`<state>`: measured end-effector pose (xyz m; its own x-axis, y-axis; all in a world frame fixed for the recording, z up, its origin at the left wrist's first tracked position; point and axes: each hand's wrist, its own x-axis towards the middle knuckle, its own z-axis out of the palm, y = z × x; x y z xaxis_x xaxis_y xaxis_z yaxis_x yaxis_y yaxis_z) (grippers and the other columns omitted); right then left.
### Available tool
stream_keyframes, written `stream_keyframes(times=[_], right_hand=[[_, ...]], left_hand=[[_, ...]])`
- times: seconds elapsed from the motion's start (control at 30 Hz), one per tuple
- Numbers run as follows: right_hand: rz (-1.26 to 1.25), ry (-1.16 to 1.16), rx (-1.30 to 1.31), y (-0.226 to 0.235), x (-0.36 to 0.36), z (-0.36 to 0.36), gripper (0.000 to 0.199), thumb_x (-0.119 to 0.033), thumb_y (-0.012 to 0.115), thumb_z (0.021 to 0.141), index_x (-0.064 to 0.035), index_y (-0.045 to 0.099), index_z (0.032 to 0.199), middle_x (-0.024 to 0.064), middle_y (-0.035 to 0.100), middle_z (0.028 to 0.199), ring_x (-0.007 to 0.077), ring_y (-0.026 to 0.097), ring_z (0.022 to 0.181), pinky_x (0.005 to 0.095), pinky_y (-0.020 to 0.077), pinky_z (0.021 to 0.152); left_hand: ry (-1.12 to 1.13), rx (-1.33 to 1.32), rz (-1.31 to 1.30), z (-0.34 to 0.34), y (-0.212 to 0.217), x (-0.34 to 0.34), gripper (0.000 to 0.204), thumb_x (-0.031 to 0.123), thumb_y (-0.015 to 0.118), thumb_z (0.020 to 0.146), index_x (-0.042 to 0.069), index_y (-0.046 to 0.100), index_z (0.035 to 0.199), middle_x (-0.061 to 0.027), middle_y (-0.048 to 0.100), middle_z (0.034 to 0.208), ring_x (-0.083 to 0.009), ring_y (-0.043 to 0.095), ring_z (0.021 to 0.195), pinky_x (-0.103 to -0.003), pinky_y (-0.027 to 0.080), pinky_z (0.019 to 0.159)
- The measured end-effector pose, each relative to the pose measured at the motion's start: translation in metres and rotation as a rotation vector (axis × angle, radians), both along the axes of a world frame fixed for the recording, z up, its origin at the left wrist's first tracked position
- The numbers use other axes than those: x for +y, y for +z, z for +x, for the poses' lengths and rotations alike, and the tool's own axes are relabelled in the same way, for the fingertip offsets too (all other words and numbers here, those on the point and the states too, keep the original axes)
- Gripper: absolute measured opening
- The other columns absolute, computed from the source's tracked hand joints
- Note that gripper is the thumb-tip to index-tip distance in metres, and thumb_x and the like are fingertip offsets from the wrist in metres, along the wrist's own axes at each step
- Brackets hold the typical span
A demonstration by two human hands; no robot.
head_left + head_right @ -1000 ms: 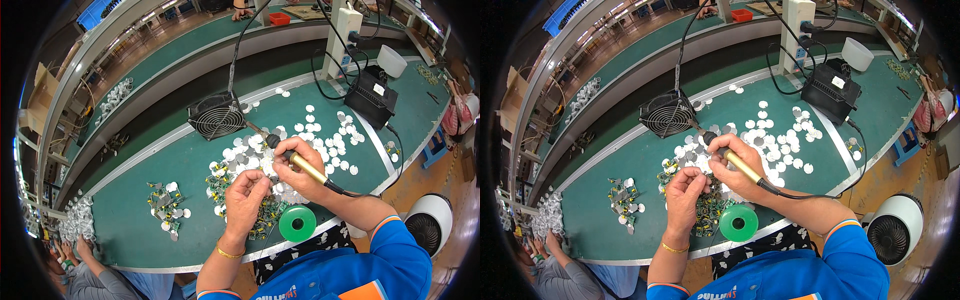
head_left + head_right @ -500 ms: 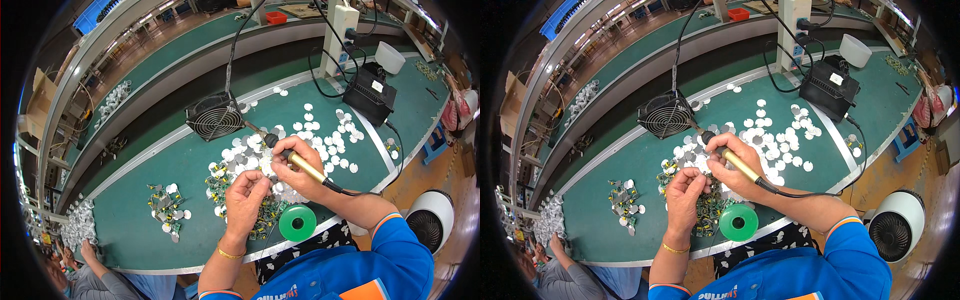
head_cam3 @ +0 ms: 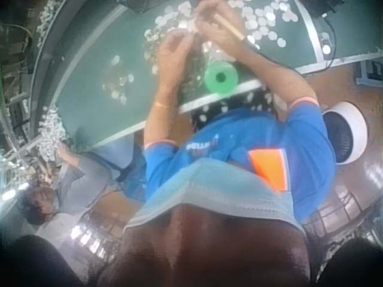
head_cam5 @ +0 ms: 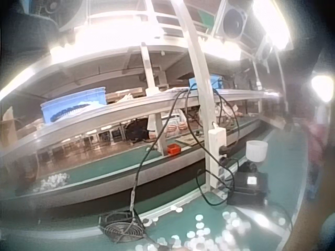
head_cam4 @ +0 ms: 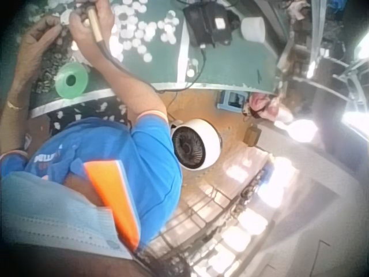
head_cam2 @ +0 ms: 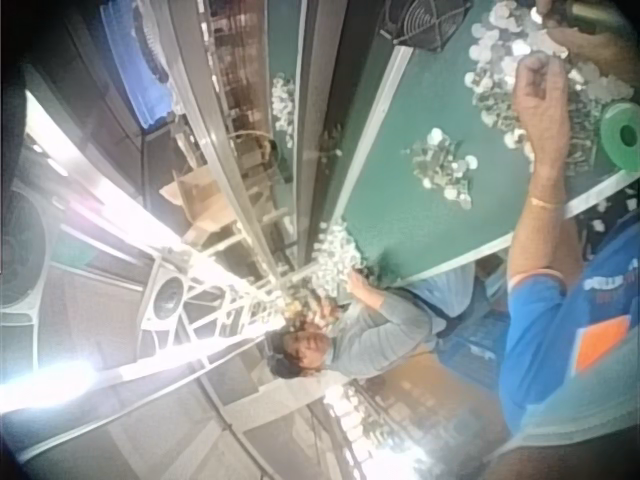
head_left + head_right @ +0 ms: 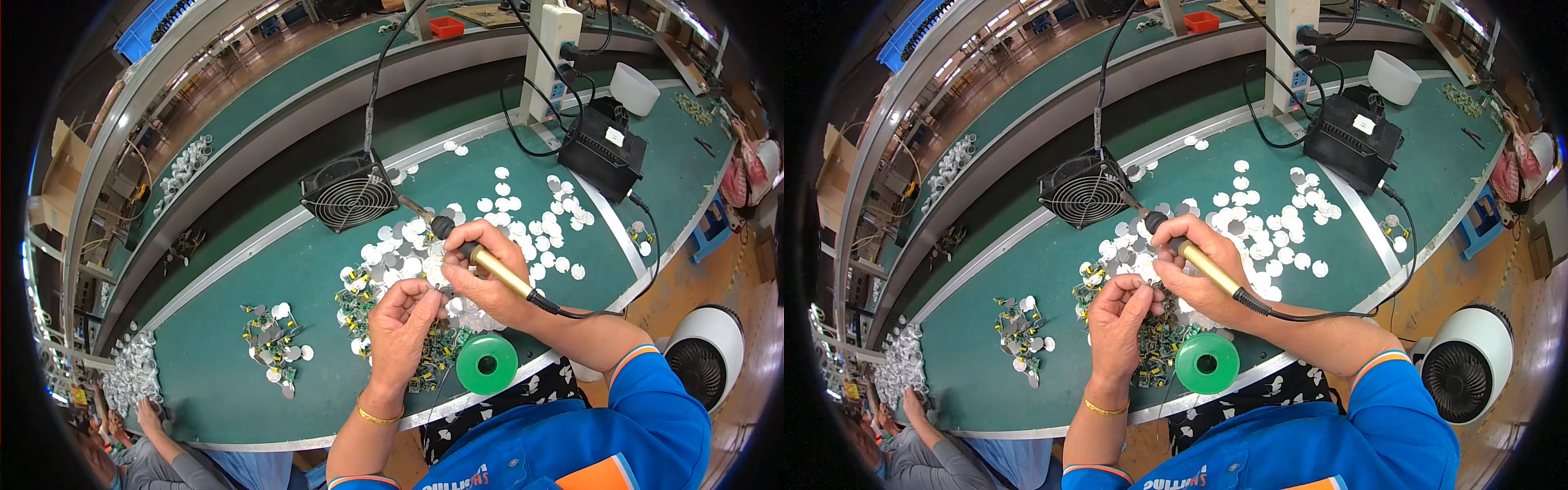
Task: The person assembles LED light components by picking up circuit boards and LED discs and soldering them together using a soldering iron and solder wire.
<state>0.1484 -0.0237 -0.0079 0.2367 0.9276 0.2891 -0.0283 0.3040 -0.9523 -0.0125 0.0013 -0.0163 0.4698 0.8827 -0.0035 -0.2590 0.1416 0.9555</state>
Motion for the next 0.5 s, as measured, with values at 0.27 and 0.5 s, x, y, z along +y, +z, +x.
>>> stream_keyframes(times=[0.27, 0.5], right_hand=[[0.025, -0.026, 0.004, -0.0002, 0.0010, -0.0009, 0.022, 0.001, 0.065, 0.083, -0.0051, 0.056, 0.102, 0.0002, 0.056, 0.081, 0.0052, 0.055, 0.073, 0.0209, 0.0470, 0.063], [0.007, -0.005, 0.027, 0.0007, 0.0004, -0.0006, 0.021, 0.001, 0.064, 0.083, -0.0048, 0.056, 0.102, 0.0002, 0.056, 0.081, 0.0053, 0.054, 0.074, 0.0207, 0.0470, 0.063]], left_hand=[[0.012, 0.008, 0.018, -0.0001, 0.0001, -0.0002, 0.017, 0.013, 0.058, 0.096, -0.002, 0.060, 0.103, -0.0077, 0.067, 0.090, -0.0114, 0.062, 0.077, -0.024, 0.051, 0.072], [0.014, -0.009, 0.020, -0.0005, 0.0005, -0.0003, 0.020, 0.015, 0.056, 0.097, -0.002, 0.061, 0.105, -0.0086, 0.067, 0.091, -0.0123, 0.062, 0.079, -0.025, 0.051, 0.074]])
